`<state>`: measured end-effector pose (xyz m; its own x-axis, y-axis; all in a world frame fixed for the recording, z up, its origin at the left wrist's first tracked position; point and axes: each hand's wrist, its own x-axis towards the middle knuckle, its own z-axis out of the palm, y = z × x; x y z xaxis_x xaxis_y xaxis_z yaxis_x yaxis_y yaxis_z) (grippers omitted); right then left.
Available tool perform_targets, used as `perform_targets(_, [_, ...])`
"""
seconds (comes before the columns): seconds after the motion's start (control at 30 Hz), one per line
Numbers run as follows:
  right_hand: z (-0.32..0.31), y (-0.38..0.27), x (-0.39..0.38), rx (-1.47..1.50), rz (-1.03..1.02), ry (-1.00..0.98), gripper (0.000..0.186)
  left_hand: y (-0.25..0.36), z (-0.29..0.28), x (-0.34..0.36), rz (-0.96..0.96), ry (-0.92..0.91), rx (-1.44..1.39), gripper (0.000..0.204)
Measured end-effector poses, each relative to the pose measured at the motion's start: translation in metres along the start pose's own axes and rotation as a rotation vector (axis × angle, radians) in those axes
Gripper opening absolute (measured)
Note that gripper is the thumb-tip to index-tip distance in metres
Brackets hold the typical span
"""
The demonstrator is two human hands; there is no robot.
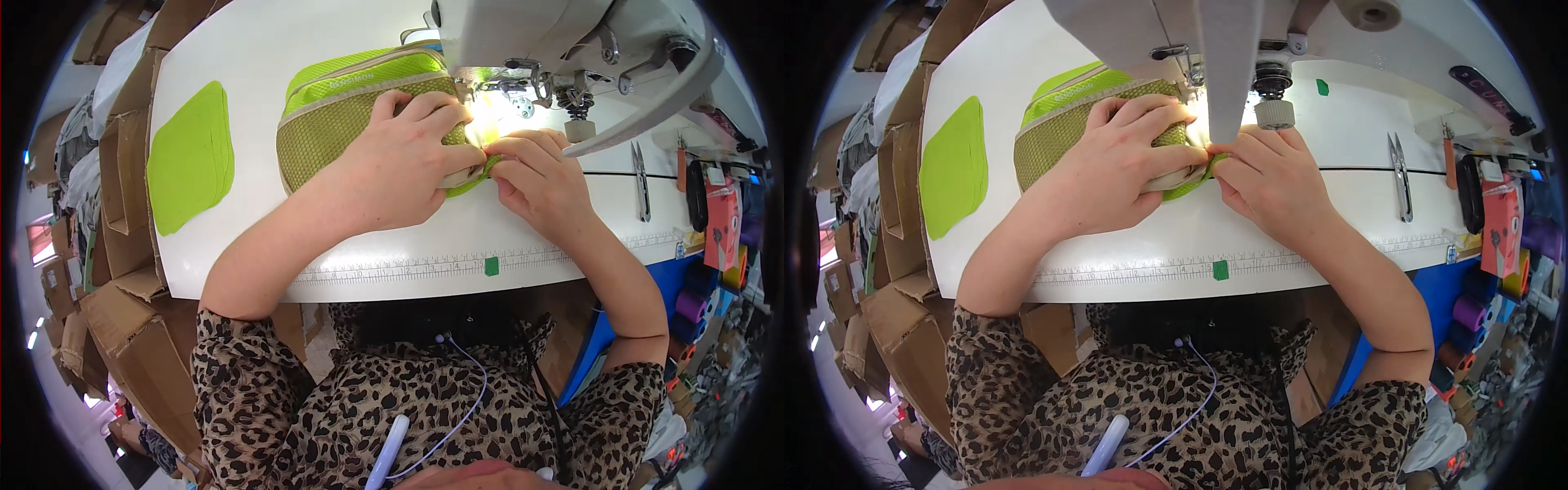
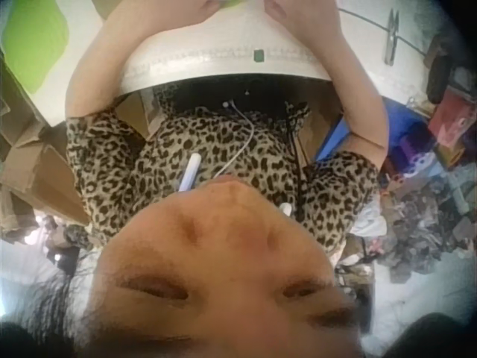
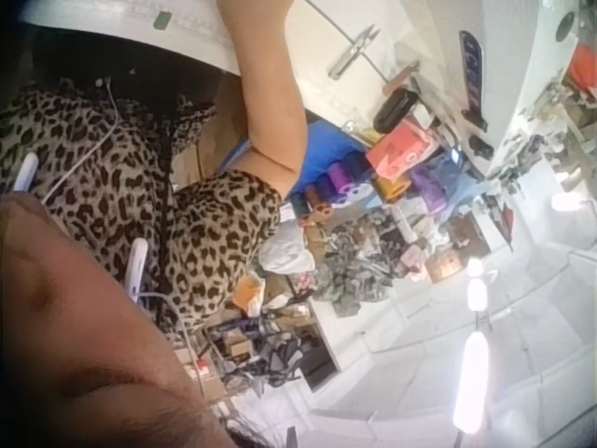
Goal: Sewing a neon green mesh pouch using an industrial sewing machine.
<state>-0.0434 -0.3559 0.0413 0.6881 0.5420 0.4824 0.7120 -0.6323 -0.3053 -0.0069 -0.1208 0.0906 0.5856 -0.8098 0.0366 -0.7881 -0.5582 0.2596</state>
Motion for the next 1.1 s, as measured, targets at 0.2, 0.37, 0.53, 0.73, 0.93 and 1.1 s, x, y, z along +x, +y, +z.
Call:
perform_targets(0.2, [0.003,0.007,-0.003,-0.003,0.118,-0.055,0.021,-0.006,0.003,0.009,0.000,0.000,-0.028,0.046])
perform_targets(0.37, [0.007,0.010,0.001,-0.002,0.150,-0.060,0.019,-0.010,0.000,0.009,-0.041,0.016,-0.027,0.047])
perform_targets(0.53, [0.007,0.018,0.010,-0.028,0.089,0.039,0.012,-0.014,-0.001,0.017,-0.026,0.027,0.000,0.043])
perform_targets(0.73, [0.008,0.015,0.005,0.033,0.131,0.021,0.008,-0.012,0.001,0.013,0.004,0.063,0.140,0.037])
perform_targets(0.93, [0.001,0.013,0.001,0.037,0.135,0.020,0.014,0.004,0.010,0.006,0.044,0.172,0.205,0.029])
perform_targets(1.1, [0.004,0.010,0.001,0.052,0.138,0.061,0.010,0.008,0.008,0.010,-0.002,0.098,0.219,0.041])
